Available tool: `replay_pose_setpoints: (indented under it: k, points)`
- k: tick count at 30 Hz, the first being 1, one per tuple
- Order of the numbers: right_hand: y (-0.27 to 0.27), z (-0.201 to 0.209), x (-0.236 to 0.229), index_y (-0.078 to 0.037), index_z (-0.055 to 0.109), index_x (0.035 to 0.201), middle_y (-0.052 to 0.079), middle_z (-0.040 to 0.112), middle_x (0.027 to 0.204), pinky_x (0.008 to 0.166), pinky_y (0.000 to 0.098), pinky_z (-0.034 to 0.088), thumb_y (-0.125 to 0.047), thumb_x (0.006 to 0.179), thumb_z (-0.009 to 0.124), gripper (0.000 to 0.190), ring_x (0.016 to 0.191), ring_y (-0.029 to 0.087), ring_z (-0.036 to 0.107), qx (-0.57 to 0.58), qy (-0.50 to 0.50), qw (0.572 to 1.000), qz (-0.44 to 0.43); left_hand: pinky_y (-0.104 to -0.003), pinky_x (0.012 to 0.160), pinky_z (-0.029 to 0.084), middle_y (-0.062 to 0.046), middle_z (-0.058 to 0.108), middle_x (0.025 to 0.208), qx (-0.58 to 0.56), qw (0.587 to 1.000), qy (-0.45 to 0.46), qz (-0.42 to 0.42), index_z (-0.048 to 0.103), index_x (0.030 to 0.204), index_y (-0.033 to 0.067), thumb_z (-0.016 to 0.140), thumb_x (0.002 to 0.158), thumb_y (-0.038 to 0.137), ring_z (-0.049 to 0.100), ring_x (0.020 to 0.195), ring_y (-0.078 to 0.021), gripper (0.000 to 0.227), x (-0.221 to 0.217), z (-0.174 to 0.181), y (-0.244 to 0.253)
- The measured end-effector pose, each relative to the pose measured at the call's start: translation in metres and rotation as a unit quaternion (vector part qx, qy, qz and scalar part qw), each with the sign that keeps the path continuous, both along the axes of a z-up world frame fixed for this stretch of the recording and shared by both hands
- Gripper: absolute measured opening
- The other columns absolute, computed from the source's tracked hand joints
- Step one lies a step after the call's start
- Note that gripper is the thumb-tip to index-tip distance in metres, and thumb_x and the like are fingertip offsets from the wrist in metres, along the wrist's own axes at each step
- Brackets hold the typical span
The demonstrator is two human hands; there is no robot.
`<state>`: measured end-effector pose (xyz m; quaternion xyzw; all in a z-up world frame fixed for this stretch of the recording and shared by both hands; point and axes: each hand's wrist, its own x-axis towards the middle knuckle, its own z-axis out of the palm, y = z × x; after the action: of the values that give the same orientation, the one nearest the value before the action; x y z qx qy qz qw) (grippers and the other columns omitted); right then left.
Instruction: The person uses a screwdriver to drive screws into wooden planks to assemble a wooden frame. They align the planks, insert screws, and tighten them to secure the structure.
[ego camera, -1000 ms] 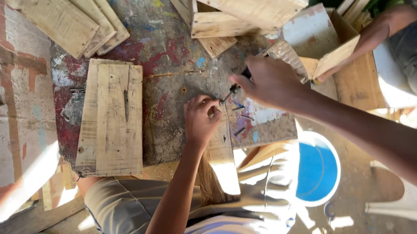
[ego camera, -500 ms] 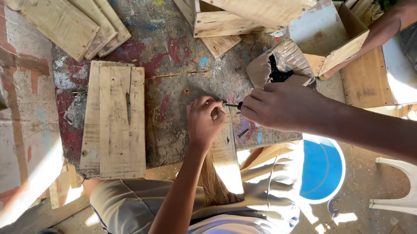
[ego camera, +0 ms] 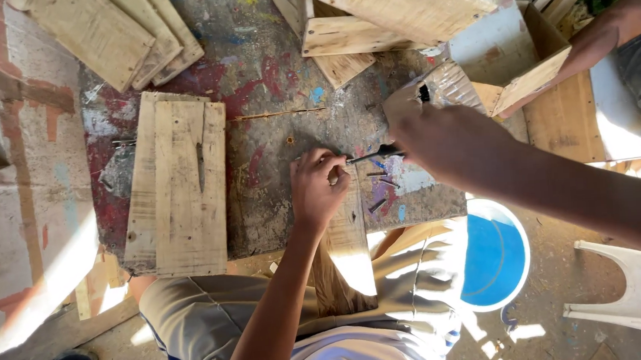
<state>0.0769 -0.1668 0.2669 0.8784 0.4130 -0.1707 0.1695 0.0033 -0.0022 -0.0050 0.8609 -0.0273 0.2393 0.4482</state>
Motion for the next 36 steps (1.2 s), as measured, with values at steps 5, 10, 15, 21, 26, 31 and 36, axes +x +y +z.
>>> replay_pose_setpoints:
  k: [5, 10, 15, 21, 26, 31, 36]
  points:
    - [0.005, -0.005, -0.017, -0.013, 0.062, 0.09, 0.002, 0.062, 0.077, 0.062, 0.0264, 0.051, -0.012, 0.093, 0.067, 0.006, 0.072, 0.016, 0.064, -0.026, -0.215, 0.913, 0.345, -0.038, 0.084, 0.046, 0.007, 0.063, 0.093, -0.006, 1.0, 0.0, -0.008, 0.077, 0.092, 0.0236, 0.072, 0.074, 0.013, 0.065, 0.087, -0.0184, 0.022, -0.002, 0.002, 0.0]
    - [0.013, -0.014, -0.018, -0.011, 0.065, 0.089, 0.004, 0.064, 0.072, 0.055, 0.0266, 0.051, -0.014, 0.095, 0.065, 0.008, 0.063, 0.017, 0.066, -0.062, -0.116, 0.957, 0.257, -0.039, 0.084, 0.047, 0.006, 0.064, 0.093, -0.003, 1.0, -0.005, -0.001, 0.077, 0.092, 0.0232, 0.072, 0.073, 0.013, 0.065, 0.087, -0.0191, 0.022, 0.001, 0.0, 0.0]
    - [0.03, 0.016, -0.029, -0.004, 0.057, 0.12, 0.011, 0.068, 0.075, 0.056, 0.0411, 0.06, -0.025, 0.097, 0.063, 0.032, 0.057, 0.026, 0.073, 0.037, 0.125, 0.979, -0.158, -0.039, 0.084, 0.047, 0.005, 0.064, 0.093, -0.001, 1.0, -0.001, -0.005, 0.076, 0.091, 0.0232, 0.072, 0.073, 0.013, 0.066, 0.088, -0.0201, 0.021, -0.002, 0.012, 0.002]
    - [0.021, -0.003, -0.023, -0.01, 0.066, 0.096, 0.005, 0.067, 0.081, 0.059, 0.02, 0.057, -0.009, 0.097, 0.066, 0.002, 0.069, 0.014, 0.069, -0.033, -0.134, 0.946, 0.294, -0.04, 0.084, 0.046, 0.005, 0.065, 0.094, 0.003, 1.0, 0.009, -0.008, 0.078, 0.092, 0.0228, 0.072, 0.074, 0.013, 0.066, 0.089, -0.0201, 0.021, -0.002, 0.002, 0.002]
    - [0.037, 0.011, -0.019, -0.005, 0.066, 0.094, 0.008, 0.065, 0.064, 0.042, 0.0254, 0.054, -0.021, 0.105, 0.059, 0.021, 0.046, 0.016, 0.064, 0.059, 0.058, 0.995, -0.054, -0.038, 0.085, 0.047, 0.006, 0.064, 0.093, -0.008, 1.0, 0.004, 0.0, 0.078, 0.092, 0.0222, 0.072, 0.074, 0.012, 0.066, 0.088, -0.019, 0.021, -0.003, 0.003, 0.002]
    - [0.031, 0.007, -0.025, -0.003, 0.06, 0.117, 0.011, 0.066, 0.078, 0.048, 0.0309, 0.059, -0.021, 0.095, 0.068, 0.03, 0.061, 0.025, 0.071, 0.072, 0.045, 0.996, -0.005, -0.037, 0.084, 0.046, 0.007, 0.064, 0.093, -0.008, 1.0, -0.002, -0.005, 0.077, 0.092, 0.0235, 0.072, 0.073, 0.012, 0.066, 0.088, -0.0181, 0.023, -0.004, 0.002, 0.003]
    - [0.0, -0.028, -0.013, -0.016, 0.06, 0.095, -0.001, 0.065, 0.074, 0.051, 0.0247, 0.057, -0.015, 0.095, 0.067, 0.007, 0.061, 0.013, 0.068, 0.118, -0.096, 0.956, 0.249, -0.039, 0.083, 0.046, 0.008, 0.064, 0.097, 0.014, 1.0, -0.008, -0.011, 0.076, 0.095, 0.0266, 0.072, 0.073, 0.016, 0.067, 0.089, -0.0188, 0.025, 0.0, -0.002, 0.005]
